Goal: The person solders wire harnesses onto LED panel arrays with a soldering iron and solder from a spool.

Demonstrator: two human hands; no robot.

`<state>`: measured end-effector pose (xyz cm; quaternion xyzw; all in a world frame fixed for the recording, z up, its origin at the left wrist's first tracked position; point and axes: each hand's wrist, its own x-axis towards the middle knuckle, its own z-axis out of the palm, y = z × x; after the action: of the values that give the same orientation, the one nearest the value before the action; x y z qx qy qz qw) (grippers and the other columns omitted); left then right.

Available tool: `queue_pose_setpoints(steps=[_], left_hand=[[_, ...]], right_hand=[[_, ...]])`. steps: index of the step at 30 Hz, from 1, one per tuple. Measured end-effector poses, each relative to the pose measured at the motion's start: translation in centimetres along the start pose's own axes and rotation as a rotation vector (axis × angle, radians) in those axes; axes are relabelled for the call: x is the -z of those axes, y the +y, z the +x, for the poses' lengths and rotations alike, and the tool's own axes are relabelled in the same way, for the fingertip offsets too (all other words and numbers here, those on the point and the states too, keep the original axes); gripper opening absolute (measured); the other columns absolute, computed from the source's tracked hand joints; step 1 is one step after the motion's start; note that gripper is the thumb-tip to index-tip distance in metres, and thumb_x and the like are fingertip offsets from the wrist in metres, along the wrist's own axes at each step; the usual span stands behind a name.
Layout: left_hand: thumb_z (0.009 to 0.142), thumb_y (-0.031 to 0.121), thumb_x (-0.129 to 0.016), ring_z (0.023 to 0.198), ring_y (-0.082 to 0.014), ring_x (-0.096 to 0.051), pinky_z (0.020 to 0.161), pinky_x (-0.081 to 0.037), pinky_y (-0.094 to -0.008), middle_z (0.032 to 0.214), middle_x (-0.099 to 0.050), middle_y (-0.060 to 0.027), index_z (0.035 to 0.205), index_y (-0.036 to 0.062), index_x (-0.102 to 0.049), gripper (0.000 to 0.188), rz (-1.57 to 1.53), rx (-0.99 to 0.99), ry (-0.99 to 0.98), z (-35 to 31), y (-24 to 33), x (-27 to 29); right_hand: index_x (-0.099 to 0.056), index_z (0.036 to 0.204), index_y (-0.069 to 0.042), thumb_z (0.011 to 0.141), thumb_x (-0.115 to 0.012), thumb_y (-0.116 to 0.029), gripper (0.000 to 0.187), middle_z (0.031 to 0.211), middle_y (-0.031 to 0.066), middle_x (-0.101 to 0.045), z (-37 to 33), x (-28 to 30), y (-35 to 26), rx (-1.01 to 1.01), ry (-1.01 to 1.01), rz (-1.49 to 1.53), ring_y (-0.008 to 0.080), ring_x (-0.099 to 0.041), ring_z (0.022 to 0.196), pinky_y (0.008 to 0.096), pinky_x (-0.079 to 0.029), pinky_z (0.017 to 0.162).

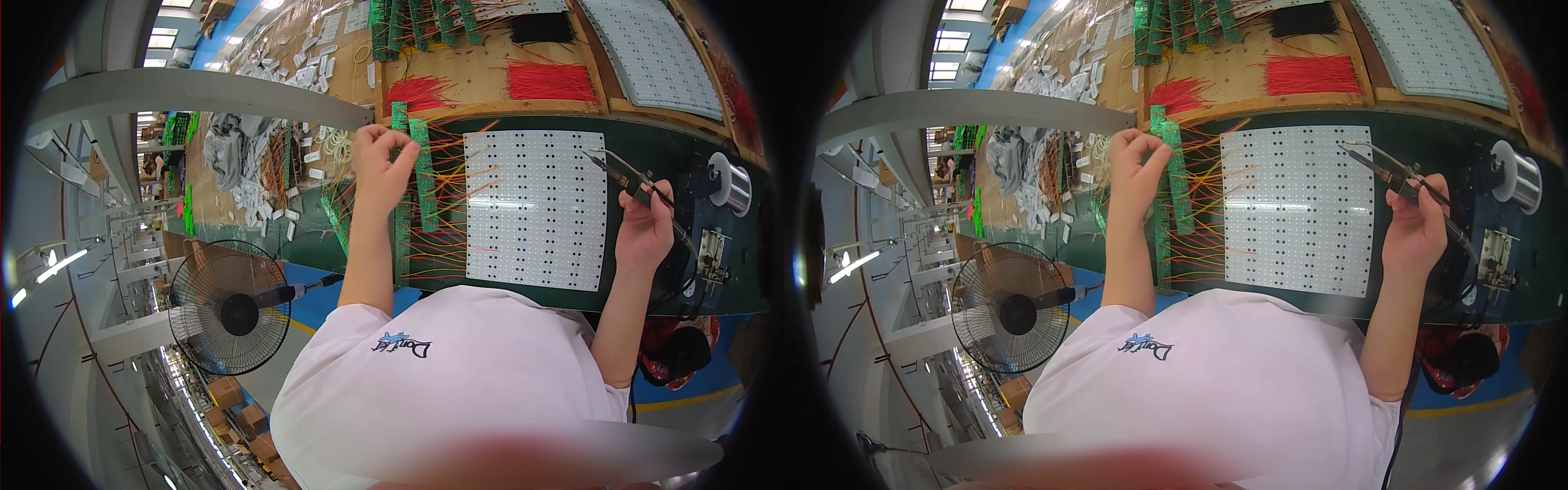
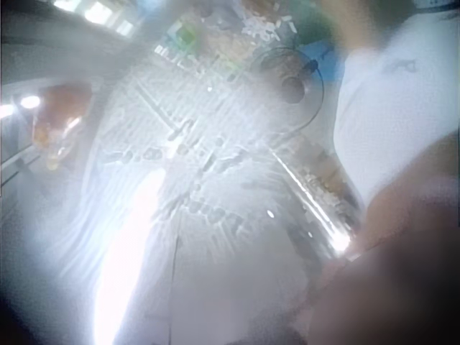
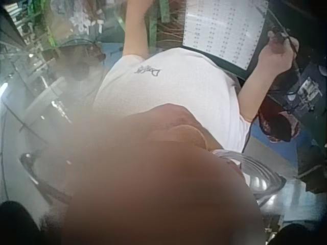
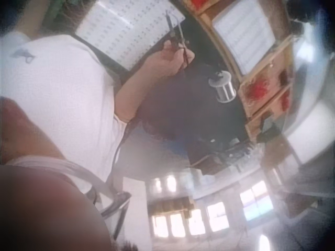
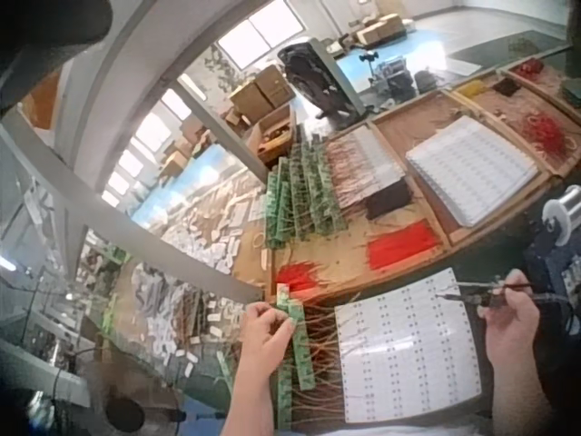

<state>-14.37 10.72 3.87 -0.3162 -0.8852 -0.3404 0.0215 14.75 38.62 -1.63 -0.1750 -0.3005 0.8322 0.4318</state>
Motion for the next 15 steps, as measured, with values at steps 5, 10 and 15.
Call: queue_pose_setpoints(steps=[5,10,15], left_hand=[[0.079,0.031,-0.076,0.106,-0.0319,-0.05,0.098,-0.037,-0.0455,0.106,-0.056,-0.0073,0.087,0.0135,-0.075,0.019,0.181,0.004,-0.009,3.2,-1.6,1.0],[0.081,0.036,-0.077,0.108,-0.0357,-0.049,0.1,-0.032,-0.0525,0.108,-0.058,-0.0064,0.084,0.0189,-0.076,0.017,0.48,-0.031,-0.015,2.9,-0.5,0.5],[0.086,0.033,-0.074,0.098,-0.0329,-0.059,0.085,-0.047,-0.0456,0.099,-0.062,-0.0105,0.1,0.0122,-0.073,0.025,0.475,-0.094,0.009,3.9,1.2,1.3]], right_hand=[[-0.059,0.093,-0.006,0.095,-0.06,-0.013,0.007,0.089,0.0051,-0.067,0.0,0.2,0.1,-0.014,0.006,0.004,0.0132,-0.063,0.075,0.0327,-0.048,0.074],[-0.058,0.092,-0.006,0.095,-0.06,-0.013,0.008,0.087,0.0043,-0.065,-0.1,0.1,0.1,-0.004,0.035,0.013,0.0127,-0.061,0.074,0.032,-0.047,0.073],[-0.058,0.091,-0.006,0.094,-0.06,-0.013,0.008,0.086,0.0035,-0.063,0.0,-0.1,0.0,-0.001,0.014,-0.008,0.0122,-0.057,0.073,0.0313,-0.045,0.071]])
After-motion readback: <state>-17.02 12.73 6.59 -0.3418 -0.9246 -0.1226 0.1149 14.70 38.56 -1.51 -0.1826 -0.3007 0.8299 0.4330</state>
